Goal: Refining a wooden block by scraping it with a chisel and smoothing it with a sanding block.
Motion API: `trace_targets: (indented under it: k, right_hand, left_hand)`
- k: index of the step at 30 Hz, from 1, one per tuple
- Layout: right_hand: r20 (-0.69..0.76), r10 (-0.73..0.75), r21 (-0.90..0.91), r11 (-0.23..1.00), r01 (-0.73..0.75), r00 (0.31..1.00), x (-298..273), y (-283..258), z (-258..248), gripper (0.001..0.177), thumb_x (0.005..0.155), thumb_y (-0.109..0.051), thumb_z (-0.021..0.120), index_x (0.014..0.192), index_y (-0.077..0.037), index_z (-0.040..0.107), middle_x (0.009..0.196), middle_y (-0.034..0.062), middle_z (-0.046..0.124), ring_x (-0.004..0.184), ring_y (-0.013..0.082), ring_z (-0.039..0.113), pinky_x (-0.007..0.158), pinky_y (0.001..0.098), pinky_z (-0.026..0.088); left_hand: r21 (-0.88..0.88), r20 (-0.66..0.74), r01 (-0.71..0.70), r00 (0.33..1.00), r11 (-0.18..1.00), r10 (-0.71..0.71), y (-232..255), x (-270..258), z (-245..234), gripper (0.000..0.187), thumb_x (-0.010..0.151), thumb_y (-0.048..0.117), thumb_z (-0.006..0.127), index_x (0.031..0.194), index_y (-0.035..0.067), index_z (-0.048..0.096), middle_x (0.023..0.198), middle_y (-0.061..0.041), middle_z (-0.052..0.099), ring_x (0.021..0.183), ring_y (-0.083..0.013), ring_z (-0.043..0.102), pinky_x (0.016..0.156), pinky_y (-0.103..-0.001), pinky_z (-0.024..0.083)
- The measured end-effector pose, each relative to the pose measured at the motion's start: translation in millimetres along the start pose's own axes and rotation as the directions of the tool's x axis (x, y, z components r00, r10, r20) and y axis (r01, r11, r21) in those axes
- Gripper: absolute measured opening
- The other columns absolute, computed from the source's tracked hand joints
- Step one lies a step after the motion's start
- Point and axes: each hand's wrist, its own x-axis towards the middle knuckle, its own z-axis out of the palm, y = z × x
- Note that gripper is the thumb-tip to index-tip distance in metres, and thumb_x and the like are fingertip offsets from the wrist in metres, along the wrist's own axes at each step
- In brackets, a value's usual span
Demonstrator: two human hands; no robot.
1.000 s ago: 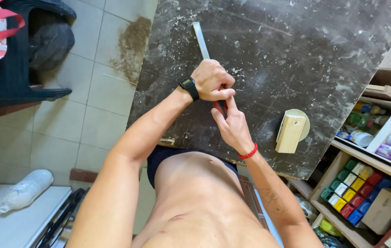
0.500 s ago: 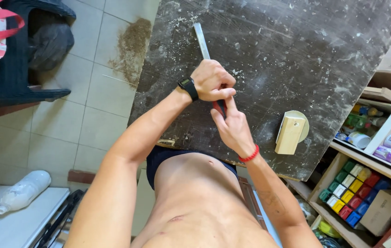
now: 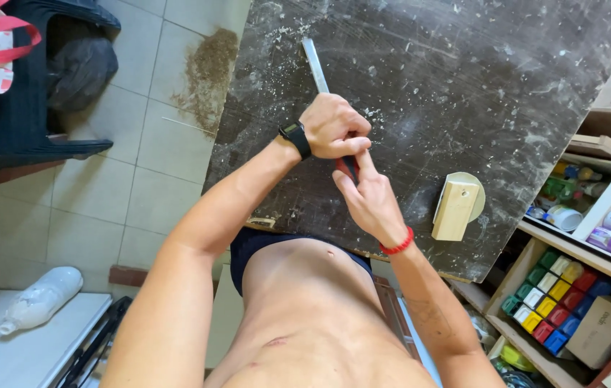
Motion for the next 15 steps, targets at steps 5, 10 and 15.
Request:
trace_targets:
  k: [5,10,15]
  right_hand:
    - [0.022,-0.013,-0.011,1.0,0.013,1.0,7.1,7.3,2.3,0.058,0.09,-0.037,0.054,0.142,-0.016,0.039,0.088,0.0305,0.068,0.095,0.05,0.065,0.078,0.0565,0.048]
    - [0.03,-0.017,0.003,1.0,0.017,0.999,4.6,9.3,6.2,0.056,0.089,-0.038,0.054,0.14,-0.018,0.041,0.087,0.0288,0.069,0.093,0.0497,0.065,0.075,0.0554,0.048]
    - [0.045,-0.008,-0.025,1.0,0.009,0.999,-5.6,-8.9,-9.8,0.06,0.089,-0.039,0.054,0.144,-0.019,0.039,0.089,0.0309,0.068,0.097,0.0512,0.064,0.079,0.057,0.047]
  left_hand:
    - [0.011,-0.016,-0.003,1.0,1.0,0.003,-6.4,-0.1,4.5,0.045,0.09,0.055,0.049,0.058,0.024,0.046,0.049,0.004,0.05,0.058,-0.0213,0.065,0.06,-0.032,0.05]
    - [-0.049,-0.017,0.027,0.999,0.998,-0.027,-1.3,-4.8,6.0,0.044,0.089,0.056,0.049,0.058,0.025,0.045,0.05,0.004,0.052,0.06,-0.0216,0.066,0.06,-0.033,0.051]
    - [-0.02,-0.016,0.028,0.999,0.999,-0.029,6.6,0.0,1.2,0.043,0.09,0.053,0.048,0.058,0.025,0.043,0.05,0.003,0.05,0.061,-0.0225,0.065,0.059,-0.034,0.05]
